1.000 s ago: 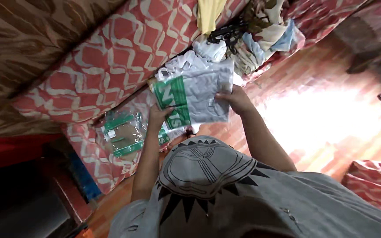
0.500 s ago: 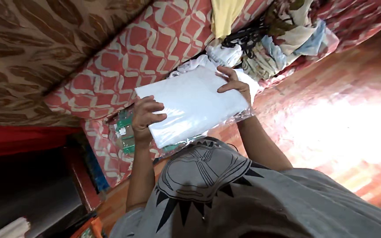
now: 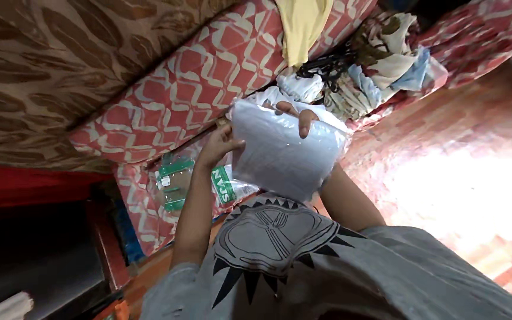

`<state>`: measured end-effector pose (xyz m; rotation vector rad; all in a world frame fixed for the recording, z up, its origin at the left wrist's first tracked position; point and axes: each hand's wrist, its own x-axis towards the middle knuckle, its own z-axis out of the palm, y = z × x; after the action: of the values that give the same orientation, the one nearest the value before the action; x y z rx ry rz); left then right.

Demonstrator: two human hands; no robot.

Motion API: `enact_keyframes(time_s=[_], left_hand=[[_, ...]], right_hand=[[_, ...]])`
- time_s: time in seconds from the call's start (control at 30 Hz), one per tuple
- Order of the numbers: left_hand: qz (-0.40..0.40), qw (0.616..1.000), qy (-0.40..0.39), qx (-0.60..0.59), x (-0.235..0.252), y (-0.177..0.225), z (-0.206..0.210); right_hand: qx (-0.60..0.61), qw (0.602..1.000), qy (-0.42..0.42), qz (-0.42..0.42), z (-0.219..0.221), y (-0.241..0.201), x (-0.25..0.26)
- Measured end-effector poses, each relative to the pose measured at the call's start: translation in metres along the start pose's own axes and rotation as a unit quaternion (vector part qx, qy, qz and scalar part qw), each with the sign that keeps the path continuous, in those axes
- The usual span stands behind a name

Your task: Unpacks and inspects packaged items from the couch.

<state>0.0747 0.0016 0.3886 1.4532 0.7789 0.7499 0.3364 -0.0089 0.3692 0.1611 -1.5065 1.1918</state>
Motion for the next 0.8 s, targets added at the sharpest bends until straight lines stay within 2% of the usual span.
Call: enact_keyframes(time_s=[0.03, 0.07, 0.1, 0.13, 0.17, 0.23, 0.27, 0.3, 0.37, 0.43, 0.5, 0.57, 0.63, 0.67, 0.73, 0.8], left_hand=[[-0.004, 1.0, -0.005, -0.02, -0.002, 0.005, 0.002], [-0.002, 1.0, -0.001, -0.025, -0.006, 0.008, 0.004], [-0.001, 1.0, 0.021, -0.023, -0.011, 0.012, 0.006], [-0.002, 0.999, 0.048, -0.02, -0.016, 0.014, 0.007], [0.003, 0.997, 0.076, -0.008, -0.021, 0.017, 0.009], [0.02, 0.992, 0.116, 0.038, -0.027, 0.023, 0.012], [0.025, 0.989, 0.128, 0.07, -0.028, 0.027, 0.015], [0.032, 0.985, 0.134, 0.105, -0.029, 0.029, 0.018], [0.057, 0.97, 0.139, 0.191, -0.03, 0.028, 0.026], [0.083, 0.94, 0.154, 0.293, -0.029, 0.026, 0.035], [0.11, 0.904, 0.169, 0.377, -0.032, 0.024, 0.048], [0.155, 0.87, 0.191, 0.428, -0.035, 0.016, 0.059], [0.167, 0.851, 0.207, 0.453, -0.036, 0.009, 0.063], [0.159, 0.851, 0.208, 0.455, -0.036, 0.007, 0.062], [0.133, 0.859, 0.208, 0.448, -0.039, 0.008, 0.055], [0.1, 0.87, 0.201, 0.439, -0.043, 0.014, 0.044]], right_hand=[[-0.011, 0.999, 0.039, 0.035, -0.007, -0.007, -0.01], [-0.042, 0.988, 0.129, 0.074, -0.008, -0.017, -0.022], [-0.082, 0.956, 0.249, 0.129, -0.003, -0.031, -0.032], [-0.129, 0.905, 0.363, 0.18, -0.001, -0.042, -0.04], [-0.189, 0.848, 0.443, 0.223, -0.002, -0.048, -0.049], [-0.308, 0.757, 0.507, 0.274, -0.006, -0.049, -0.06], [-0.361, 0.739, 0.492, 0.285, 0.0, -0.046, -0.059], [-0.404, 0.738, 0.458, 0.287, 0.012, -0.041, -0.055], [-0.459, 0.758, 0.36, 0.29, 0.042, -0.026, -0.039], [-0.465, 0.787, 0.293, 0.281, 0.067, -0.006, -0.018], [-0.45, 0.793, 0.292, 0.29, 0.089, 0.011, 0.002], [-0.455, 0.77, 0.317, 0.315, 0.102, 0.021, 0.019], [-0.479, 0.744, 0.327, 0.33, 0.105, 0.025, 0.028], [-0.488, 0.744, 0.321, 0.324, 0.103, 0.026, 0.029], [-0.472, 0.776, 0.274, 0.316, 0.095, 0.022, 0.026], [-0.438, 0.82, 0.191, 0.317, 0.081, 0.014, 0.023]])
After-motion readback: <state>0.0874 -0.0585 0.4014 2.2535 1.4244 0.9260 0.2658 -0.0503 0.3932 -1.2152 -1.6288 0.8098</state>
